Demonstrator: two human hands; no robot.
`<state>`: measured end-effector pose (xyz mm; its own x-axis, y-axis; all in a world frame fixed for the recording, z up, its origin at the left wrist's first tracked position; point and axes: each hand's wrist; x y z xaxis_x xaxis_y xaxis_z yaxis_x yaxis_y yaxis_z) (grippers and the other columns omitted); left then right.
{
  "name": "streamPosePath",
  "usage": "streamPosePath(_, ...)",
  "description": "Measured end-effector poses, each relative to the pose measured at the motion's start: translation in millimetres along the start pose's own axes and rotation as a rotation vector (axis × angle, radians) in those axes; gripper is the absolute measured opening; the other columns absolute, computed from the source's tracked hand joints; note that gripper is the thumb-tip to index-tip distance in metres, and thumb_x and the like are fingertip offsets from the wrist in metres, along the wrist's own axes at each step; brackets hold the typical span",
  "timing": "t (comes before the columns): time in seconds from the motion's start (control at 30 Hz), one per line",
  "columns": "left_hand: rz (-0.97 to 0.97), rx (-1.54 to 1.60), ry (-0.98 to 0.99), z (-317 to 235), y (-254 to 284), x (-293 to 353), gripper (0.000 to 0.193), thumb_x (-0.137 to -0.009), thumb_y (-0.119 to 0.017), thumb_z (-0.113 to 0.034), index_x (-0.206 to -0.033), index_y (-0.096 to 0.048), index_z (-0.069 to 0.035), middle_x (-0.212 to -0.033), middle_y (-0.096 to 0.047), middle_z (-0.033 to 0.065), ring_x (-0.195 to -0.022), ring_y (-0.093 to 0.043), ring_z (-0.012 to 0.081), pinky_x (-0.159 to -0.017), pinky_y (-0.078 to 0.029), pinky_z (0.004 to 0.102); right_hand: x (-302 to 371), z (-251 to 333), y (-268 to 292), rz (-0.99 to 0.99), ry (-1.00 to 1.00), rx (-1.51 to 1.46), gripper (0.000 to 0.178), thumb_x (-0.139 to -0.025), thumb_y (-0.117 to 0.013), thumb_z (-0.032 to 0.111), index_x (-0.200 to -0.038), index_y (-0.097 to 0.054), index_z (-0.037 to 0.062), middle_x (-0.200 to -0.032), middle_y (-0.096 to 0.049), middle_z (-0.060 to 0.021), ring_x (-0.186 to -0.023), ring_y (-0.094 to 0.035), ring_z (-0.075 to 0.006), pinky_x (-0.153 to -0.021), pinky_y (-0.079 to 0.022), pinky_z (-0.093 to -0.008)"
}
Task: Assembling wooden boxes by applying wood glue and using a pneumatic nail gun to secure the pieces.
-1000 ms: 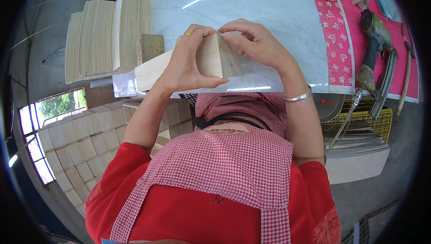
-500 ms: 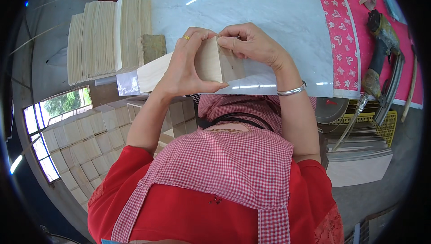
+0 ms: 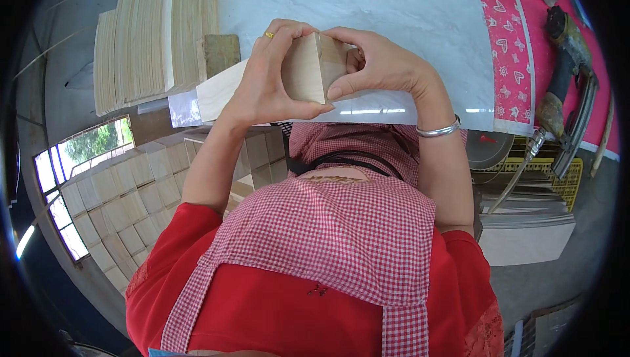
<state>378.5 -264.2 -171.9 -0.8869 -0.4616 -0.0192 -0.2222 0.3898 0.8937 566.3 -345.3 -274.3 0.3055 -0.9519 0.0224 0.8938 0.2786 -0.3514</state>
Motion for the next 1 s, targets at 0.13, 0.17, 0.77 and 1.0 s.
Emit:
streamPosePath(0.13, -0.002, -0.007, -0.007, 1, -1, 0, 0.089, -0.049, -0.087, -0.037, -0.123, -0.053, -0.003, -0.116, -0.054, 0.0139, -0.106, -0.054, 0.032, -0.089, -0.038, 0.0404, -2, 0, 3, 0.008, -0.039, 0.06, 0.088, -0.063, -0.09, 0.018, -0.139, -0.048, 0.0007, -0.097, -0.053, 0.0031, -0.074, -0.044, -0.0065, -0.066, -0.042, -0.0209)
streamPosePath(0.17, -0.001, -0.008, -0.003, 0, -1, 0, 0.089, -0.049, -0.087, -0.037, -0.123, -0.053, -0.003, -0.116, -0.054, 0.0139, -0.106, -0.054, 0.032, -0.089, -0.038, 0.0404, -1, -1, 2, 0.004, -0.037, 0.053, 0.09, -0.063, -0.09, 0.017, -0.14, -0.047, 0.001, -0.096, -0.053, 0.0034, -0.074, -0.044, -0.0066, -0.066, -0.042, -0.0209)
streamPosePath(0.77, -0.046, 0.009, -0.072, 5, -5, -2, 0.087, -0.051, -0.086, -0.04, -0.123, -0.053, -0.003, -0.115, -0.055, 0.0144, -0.108, -0.054, 0.0333, -0.089, -0.039, 0.0422, 41, 22, -77, -0.533, 0.392, 0.395, 0.052, -0.089, -0.071, 0.02, -0.134, -0.053, 0.0004, -0.137, -0.05, -0.0171, -0.094, -0.061, -0.021, -0.073, -0.051, -0.0308)
streamPosePath(1.0, -0.061, 0.016, -0.057, 4, 1, -2, 0.084, -0.052, -0.086, -0.039, -0.121, -0.053, -0.004, -0.114, -0.056, 0.0159, -0.108, -0.054, 0.0359, -0.089, -0.041, 0.0437, 132, 48, -11, -1.069, 0.146, 0.816, 0.019, -0.092, -0.063, 0.008, -0.077, -0.062, -0.0025, -0.078, -0.063, -0.0105, -0.073, -0.059, -0.0195, -0.063, -0.046, -0.0327)
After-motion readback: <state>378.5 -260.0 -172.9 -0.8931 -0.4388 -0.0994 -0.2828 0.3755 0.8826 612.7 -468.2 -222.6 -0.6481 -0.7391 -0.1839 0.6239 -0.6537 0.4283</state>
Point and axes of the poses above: each hand's wrist, its own x-axis away from the middle knuckle, its own y-axis out of the back of the hand, z = x × y
